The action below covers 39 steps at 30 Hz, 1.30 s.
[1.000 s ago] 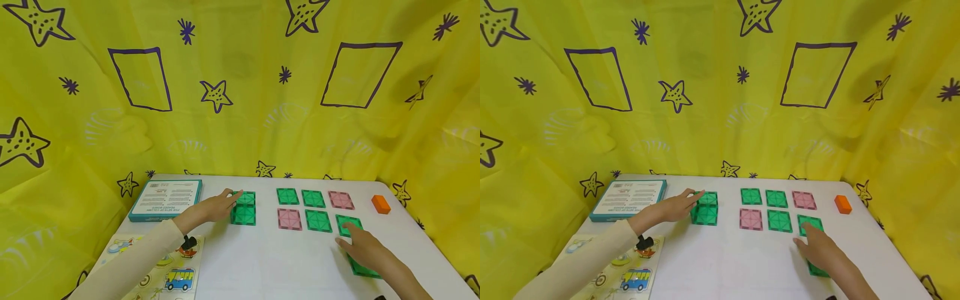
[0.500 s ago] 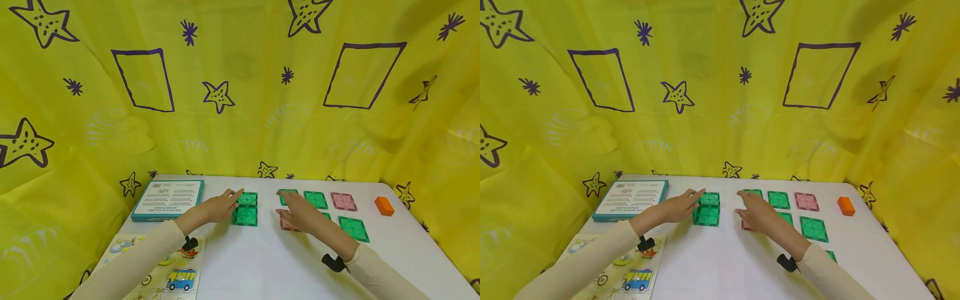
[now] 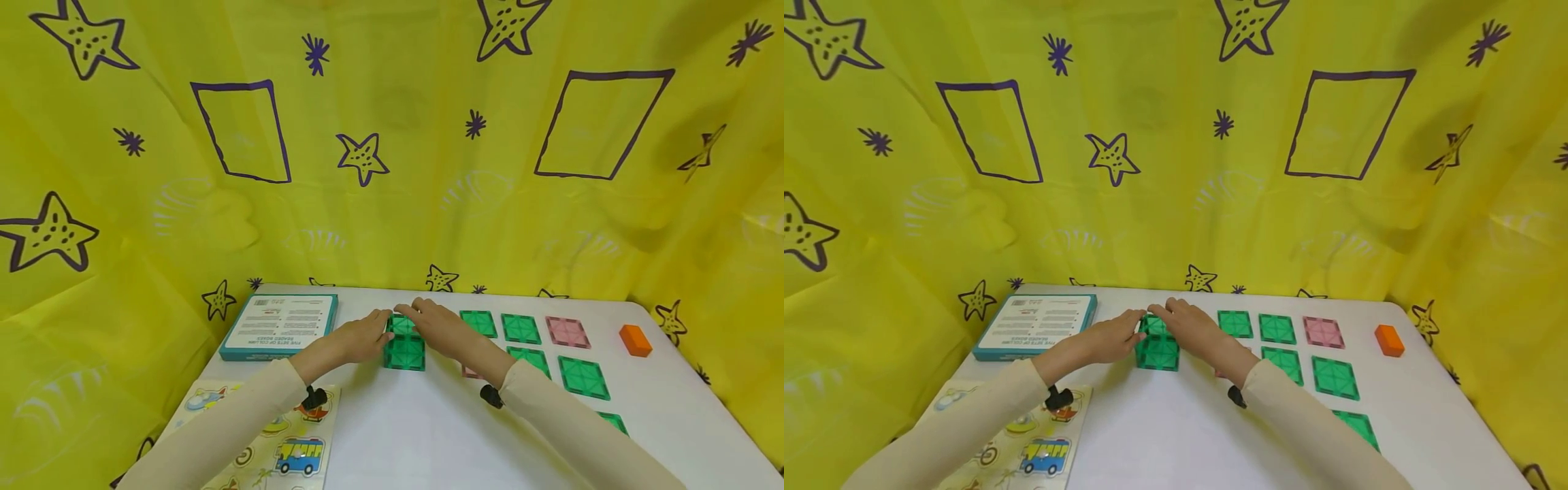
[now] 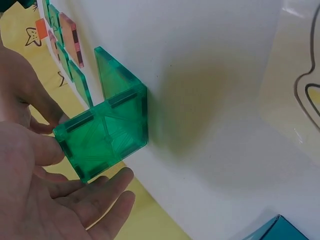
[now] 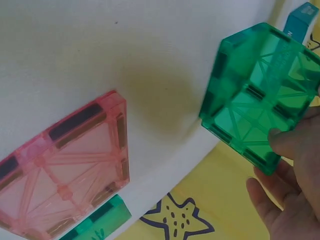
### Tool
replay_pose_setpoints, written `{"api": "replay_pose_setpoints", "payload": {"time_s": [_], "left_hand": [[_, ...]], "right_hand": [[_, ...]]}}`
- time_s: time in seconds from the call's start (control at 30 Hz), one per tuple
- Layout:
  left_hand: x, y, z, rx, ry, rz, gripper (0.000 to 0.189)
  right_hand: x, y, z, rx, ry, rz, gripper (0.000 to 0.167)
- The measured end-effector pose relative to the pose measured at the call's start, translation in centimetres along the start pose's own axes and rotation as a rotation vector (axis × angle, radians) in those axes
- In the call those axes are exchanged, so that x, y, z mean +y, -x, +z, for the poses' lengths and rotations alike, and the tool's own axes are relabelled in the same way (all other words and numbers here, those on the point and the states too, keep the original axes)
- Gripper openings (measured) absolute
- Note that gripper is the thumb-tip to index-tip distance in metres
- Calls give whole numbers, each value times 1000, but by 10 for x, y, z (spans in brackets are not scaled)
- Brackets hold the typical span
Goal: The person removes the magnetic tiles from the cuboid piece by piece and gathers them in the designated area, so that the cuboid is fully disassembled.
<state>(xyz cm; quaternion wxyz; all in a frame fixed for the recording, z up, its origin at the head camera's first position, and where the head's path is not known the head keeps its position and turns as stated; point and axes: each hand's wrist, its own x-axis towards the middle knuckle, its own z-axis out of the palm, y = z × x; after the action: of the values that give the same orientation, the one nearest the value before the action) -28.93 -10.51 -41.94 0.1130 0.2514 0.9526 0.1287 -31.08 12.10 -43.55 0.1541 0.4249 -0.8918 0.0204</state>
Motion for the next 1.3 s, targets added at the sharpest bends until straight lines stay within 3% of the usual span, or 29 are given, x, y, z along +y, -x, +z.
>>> {"api": "replay_pose_setpoints", "payload": {"time_s": [0.17, 0.47, 0.83, 1.07, 1.3], "left_hand": [[2, -1, 0, 1, -3, 4, 58], [2, 0, 0, -16, 5, -21, 59], [1, 2, -2, -25, 6, -15, 56], [1, 1, -3, -34, -25, -19, 56], [0, 1, -2, -31, -40, -16, 53]], "right_hand": [[5, -2, 4, 3, 57, -36, 56], [12, -4, 3, -21, -33, -93, 63], [20, -4, 11, 28, -2, -160, 62], [21, -4, 12, -22, -71, -121, 65], [24, -5, 13, -51, -217, -22, 55]]}}
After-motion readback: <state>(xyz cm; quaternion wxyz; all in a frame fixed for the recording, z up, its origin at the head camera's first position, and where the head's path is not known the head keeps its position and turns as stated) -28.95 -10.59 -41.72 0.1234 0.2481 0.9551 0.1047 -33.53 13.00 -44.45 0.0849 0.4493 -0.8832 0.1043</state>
